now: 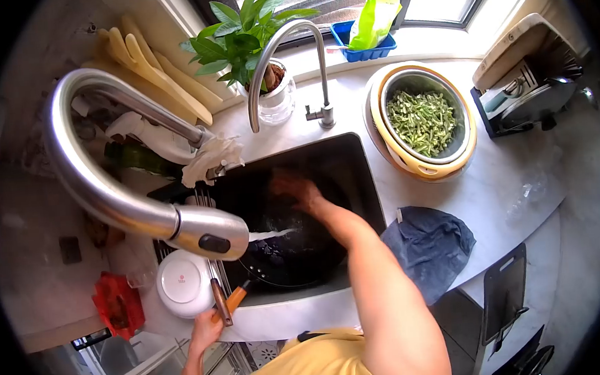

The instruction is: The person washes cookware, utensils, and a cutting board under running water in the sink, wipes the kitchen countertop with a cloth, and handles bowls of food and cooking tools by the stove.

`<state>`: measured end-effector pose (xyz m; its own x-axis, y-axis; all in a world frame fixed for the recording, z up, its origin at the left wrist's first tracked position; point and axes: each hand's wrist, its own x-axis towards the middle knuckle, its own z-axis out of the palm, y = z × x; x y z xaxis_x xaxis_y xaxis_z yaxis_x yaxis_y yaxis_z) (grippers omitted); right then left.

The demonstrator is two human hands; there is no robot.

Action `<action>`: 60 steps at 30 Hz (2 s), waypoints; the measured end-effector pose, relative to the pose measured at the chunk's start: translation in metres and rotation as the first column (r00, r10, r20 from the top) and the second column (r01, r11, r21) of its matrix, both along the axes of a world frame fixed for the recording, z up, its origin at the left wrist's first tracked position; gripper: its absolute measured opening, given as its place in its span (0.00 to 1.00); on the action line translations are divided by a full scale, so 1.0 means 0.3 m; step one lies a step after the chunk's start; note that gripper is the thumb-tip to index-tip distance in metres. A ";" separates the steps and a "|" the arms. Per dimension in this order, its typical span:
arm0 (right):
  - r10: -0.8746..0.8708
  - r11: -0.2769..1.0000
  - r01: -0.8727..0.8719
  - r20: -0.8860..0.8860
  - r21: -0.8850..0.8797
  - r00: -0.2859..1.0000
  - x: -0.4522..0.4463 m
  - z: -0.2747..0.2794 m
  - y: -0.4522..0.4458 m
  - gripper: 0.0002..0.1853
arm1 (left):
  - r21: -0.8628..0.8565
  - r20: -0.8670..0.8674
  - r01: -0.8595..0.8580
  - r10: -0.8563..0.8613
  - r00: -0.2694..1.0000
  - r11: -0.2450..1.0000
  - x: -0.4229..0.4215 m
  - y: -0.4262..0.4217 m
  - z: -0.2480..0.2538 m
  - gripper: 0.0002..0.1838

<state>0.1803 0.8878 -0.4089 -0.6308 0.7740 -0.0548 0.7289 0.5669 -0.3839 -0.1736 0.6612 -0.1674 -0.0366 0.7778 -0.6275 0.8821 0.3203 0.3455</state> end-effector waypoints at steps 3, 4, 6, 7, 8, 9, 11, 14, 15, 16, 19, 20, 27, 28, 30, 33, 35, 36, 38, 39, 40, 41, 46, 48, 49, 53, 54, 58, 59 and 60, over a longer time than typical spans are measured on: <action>-0.115 0.993 0.096 0.532 0.063 0.839 0.082 0.083 -0.177 0.44 | -0.037 0.101 -0.069 0.072 0.992 0.997 -0.080 -0.043 -0.099 0.15; -0.115 0.993 0.093 0.535 0.067 0.837 0.075 0.146 -0.233 0.44 | 0.078 0.166 -0.031 0.018 0.986 0.996 -0.122 -0.072 -0.158 0.18; -0.031 0.923 0.274 0.661 -0.268 0.750 0.059 0.245 -0.345 0.46 | 0.063 0.175 -0.026 0.014 0.984 0.998 -0.113 -0.059 -0.148 0.18; 0.033 0.907 0.265 0.683 -0.327 0.730 0.048 0.211 -0.386 0.44 | 0.051 0.182 -0.022 0.012 0.983 0.998 -0.108 -0.069 -0.143 0.19; 0.094 0.885 0.261 0.697 -0.386 0.711 0.029 0.180 -0.401 0.43 | 0.054 0.182 -0.027 0.017 0.983 0.998 -0.111 -0.063 -0.152 0.20; 0.238 0.765 0.238 0.605 -0.599 0.760 -0.032 0.204 -0.466 0.38 | -0.114 0.199 -0.102 0.123 0.972 0.988 -0.011 -0.030 -0.020 0.20; 0.312 0.663 -0.053 0.211 -0.747 0.926 -0.069 0.201 -0.473 0.33 | -0.198 0.262 -0.139 0.189 0.946 0.970 0.045 -0.021 0.051 0.19; 0.178 0.776 -0.324 -0.305 -0.542 0.936 -0.142 0.091 -0.497 0.29 | -0.289 0.357 -0.154 0.256 0.898 0.945 0.067 -0.059 0.061 0.21; 0.196 0.886 -0.312 -0.334 -0.343 0.922 -0.158 -0.002 -0.483 0.29 | -0.277 0.354 -0.158 0.254 0.900 0.948 0.095 -0.068 0.064 0.21; 0.227 0.947 -0.286 -0.330 -0.142 0.916 -0.153 0.065 -0.434 0.31 | -0.317 0.353 -0.196 0.307 0.884 0.928 0.128 -0.083 0.069 0.20; 0.000 0.843 0.185 0.344 -0.505 0.939 -0.071 0.220 -0.300 0.28 | -0.355 0.318 -0.211 0.330 0.889 0.911 0.145 -0.121 0.078 0.20; -0.051 0.965 0.148 0.397 -0.217 0.917 -0.011 0.057 -0.296 0.26 | -0.364 0.310 -0.242 0.361 0.879 0.900 0.164 -0.132 0.085 0.20; 0.258 0.835 -0.172 0.096 -0.523 0.961 -0.032 0.169 -0.392 0.15 | -0.784 0.519 -0.022 0.674 0.525 0.621 0.231 -0.083 0.109 0.16; 0.114 0.796 -0.053 0.063 -0.604 0.991 -0.038 0.172 -0.401 0.17 | -0.856 0.422 -0.156 0.840 0.342 0.493 0.286 -0.070 0.077 0.16; -0.029 0.732 0.050 0.042 -0.679 0.999 -0.034 0.292 -0.415 0.18 | -0.908 0.309 -0.259 0.944 0.118 0.330 0.340 -0.080 -0.008 0.15; -0.125 0.604 0.071 -0.007 -0.794 0.992 -0.024 0.339 -0.375 0.21 | -0.920 0.374 0.127 0.927 0.007 0.370 0.341 -0.046 -0.007 0.12; -0.277 0.514 0.112 -0.042 -0.850 0.960 -0.020 0.353 -0.356 0.20 | -0.950 0.297 0.090 0.955 -0.024 0.298 0.368 0.018 0.087 0.10; -0.259 0.552 0.098 -0.059 -0.828 0.964 -0.020 0.341 -0.351 0.21 | -0.950 0.292 0.108 0.956 -0.041 0.295 0.373 0.022 0.094 0.08; -0.273 0.686 0.047 -0.197 -0.726 0.942 -0.006 0.304 -0.296 0.19 | -0.944 0.328 0.041 0.944 0.024 0.327 0.402 0.042 0.164 0.08; -0.330 0.693 0.090 -0.204 -0.716 0.921 0.007 0.327 -0.275 0.19 | -0.938 0.345 -0.010 0.933 0.106 0.348 0.416 0.056 0.201 0.07; -0.408 0.835 0.186 -0.357 -0.518 0.840 0.016 0.349 -0.270 0.16 | -0.927 0.366 -0.038 0.919 0.145 0.374 0.411 0.059 0.217 0.06; -0.426 0.851 0.258 -0.313 -0.458 0.849 0.032 0.454 -0.250 0.17 | -0.926 0.366 -0.042 0.919 0.144 0.375 0.420 0.062 0.251 0.06; -0.200 0.939 0.327 -0.612 0.102 0.765 0.012 0.771 -0.116 0.25 | -0.827 0.354 -0.305 0.859 0.371 0.473 0.447 0.079 0.410 0.06; -0.125 0.926 0.308 -0.593 0.217 0.796 -0.038 0.875 -0.059 0.25 | -0.810 0.353 -0.331 0.853 0.385 0.484 0.449 0.086 0.462 0.06; -0.120 0.921 0.299 -0.549 0.250 0.827 -0.066 0.913 -0.028 0.24 | -0.796 0.339 -0.361 0.852 0.399 0.486 0.441 0.089 0.481 0.06; 0.016 0.858 0.170 -0.357 0.485 0.934 -0.135 0.948 0.055 0.16 | -0.731 0.299 -0.453 0.836 0.460 0.510 0.436 0.088 0.562 0.09; 0.024 0.847 0.145 -0.310 0.512 0.951 -0.146 0.943 0.063 0.14 | -0.720 0.282 -0.474 0.838 0.467 0.507 0.439 0.092 0.592 0.10; 0.027 0.847 0.103 -0.237 0.521 0.971 -0.162 0.940 0.081 0.13 | -0.728 0.290 -0.464 0.840 0.459 0.505 0.409 0.096 0.643 0.08; 0.020 0.845 0.102 -0.221 0.525 0.975 -0.164 0.933 0.083 0.13 | -0.729 0.288 -0.466 0.843 0.455 0.501 0.402 0.090 0.646 0.08; 0.021 0.846 0.100 -0.220 0.524 0.975 -0.167 0.926 0.082 0.13 | -0.736 0.305 -0.450 0.841 0.447 0.507 0.396 0.083 0.648 0.08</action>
<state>0.1301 0.9123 -0.1312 -0.5489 0.6703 0.4993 0.6919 0.6996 -0.1786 -0.0549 0.6861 0.0271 0.1188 0.2430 -0.9627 -0.0165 0.9699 0.2428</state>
